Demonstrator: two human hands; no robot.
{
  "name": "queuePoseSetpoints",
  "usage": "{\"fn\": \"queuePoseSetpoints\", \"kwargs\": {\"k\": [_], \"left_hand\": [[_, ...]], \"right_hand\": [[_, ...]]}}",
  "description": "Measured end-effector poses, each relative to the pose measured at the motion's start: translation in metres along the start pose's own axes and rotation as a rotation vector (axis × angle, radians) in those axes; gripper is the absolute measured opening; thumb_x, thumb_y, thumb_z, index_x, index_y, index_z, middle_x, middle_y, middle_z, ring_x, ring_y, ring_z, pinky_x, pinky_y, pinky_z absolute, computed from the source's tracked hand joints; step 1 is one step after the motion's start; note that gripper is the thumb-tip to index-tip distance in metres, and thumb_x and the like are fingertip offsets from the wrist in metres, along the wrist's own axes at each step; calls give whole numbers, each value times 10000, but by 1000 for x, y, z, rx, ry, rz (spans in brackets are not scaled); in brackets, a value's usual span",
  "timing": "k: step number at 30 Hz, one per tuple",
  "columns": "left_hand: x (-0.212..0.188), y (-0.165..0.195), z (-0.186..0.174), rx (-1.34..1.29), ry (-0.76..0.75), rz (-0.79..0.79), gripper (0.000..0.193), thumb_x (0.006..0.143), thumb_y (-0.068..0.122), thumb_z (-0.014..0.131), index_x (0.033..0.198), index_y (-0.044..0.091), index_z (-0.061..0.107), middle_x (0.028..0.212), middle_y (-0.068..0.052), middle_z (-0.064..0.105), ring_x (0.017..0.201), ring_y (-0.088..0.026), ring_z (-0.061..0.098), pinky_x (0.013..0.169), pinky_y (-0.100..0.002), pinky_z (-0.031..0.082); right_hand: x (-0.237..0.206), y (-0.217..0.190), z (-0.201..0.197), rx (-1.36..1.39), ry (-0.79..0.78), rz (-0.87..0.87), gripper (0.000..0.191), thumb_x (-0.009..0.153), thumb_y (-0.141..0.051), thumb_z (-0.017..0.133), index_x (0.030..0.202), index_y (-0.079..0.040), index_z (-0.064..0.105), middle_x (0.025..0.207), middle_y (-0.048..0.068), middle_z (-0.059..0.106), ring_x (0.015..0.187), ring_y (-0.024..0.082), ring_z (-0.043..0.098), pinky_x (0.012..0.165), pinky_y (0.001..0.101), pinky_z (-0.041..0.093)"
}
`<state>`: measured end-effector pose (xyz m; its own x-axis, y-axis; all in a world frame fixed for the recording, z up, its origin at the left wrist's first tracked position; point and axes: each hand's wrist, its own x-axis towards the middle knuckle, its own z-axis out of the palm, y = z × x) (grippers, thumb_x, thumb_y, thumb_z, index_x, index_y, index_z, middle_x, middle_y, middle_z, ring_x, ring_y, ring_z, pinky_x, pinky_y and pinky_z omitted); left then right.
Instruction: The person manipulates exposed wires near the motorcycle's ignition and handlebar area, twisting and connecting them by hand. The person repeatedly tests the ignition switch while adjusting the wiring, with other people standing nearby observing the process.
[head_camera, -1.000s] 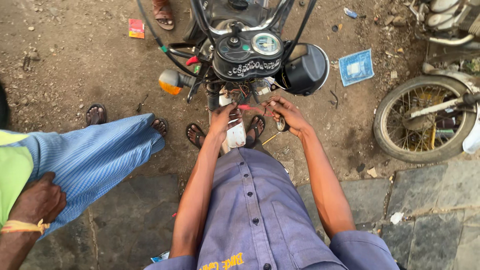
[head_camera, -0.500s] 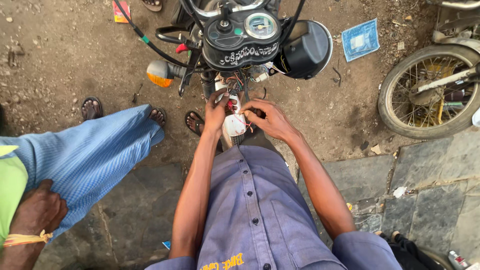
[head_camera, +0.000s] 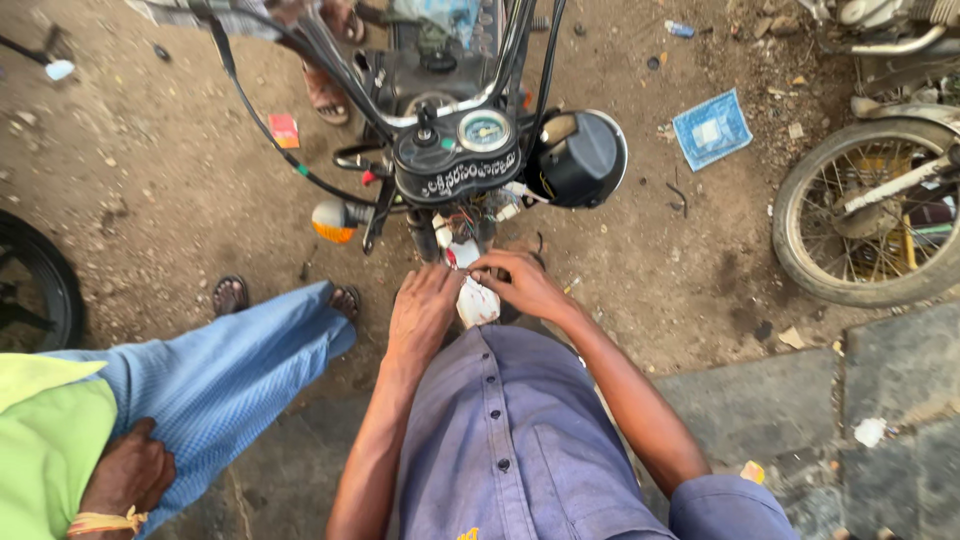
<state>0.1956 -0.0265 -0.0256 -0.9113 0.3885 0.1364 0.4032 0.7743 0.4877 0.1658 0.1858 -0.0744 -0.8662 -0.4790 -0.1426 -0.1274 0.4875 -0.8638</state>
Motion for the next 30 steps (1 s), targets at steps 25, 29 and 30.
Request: {"fn": "queuePoseSetpoints", "kwargs": {"k": [25, 29, 30], "left_hand": [[180, -59, -91, -19, 93, -252, 420, 912, 382, 781, 879, -27, 694, 893, -218, 697, 807, -387, 688, 733, -504, 528], [179, -54, -76, 57, 110, -343, 443, 928, 391, 745, 870, -45, 692, 903, -238, 700, 791, -424, 688, 700, -521, 532], [176, -55, -73, 12, 144, -303, 401, 939, 350, 727, 886, -46, 691, 915, -242, 699, 796, -427, 685, 706, -522, 527]], "right_hand": [[13, -7, 2, 222, -29, 159, 300, 966, -333, 661, 1157, -125, 763, 1054, 105, 775, 930, 227, 682, 839, 365, 514], [21, -18, 13, 213, -39, 182, 298, 974, -343, 654, 1154, -130, 760, 1051, 89, 772, 951, 185, 707, 856, 346, 522], [22, -23, 16, 215, -28, 203, 295, 971, -338, 653, 1151, -131, 762, 1044, 90, 766, 937, 198, 703, 843, 352, 525]]}}
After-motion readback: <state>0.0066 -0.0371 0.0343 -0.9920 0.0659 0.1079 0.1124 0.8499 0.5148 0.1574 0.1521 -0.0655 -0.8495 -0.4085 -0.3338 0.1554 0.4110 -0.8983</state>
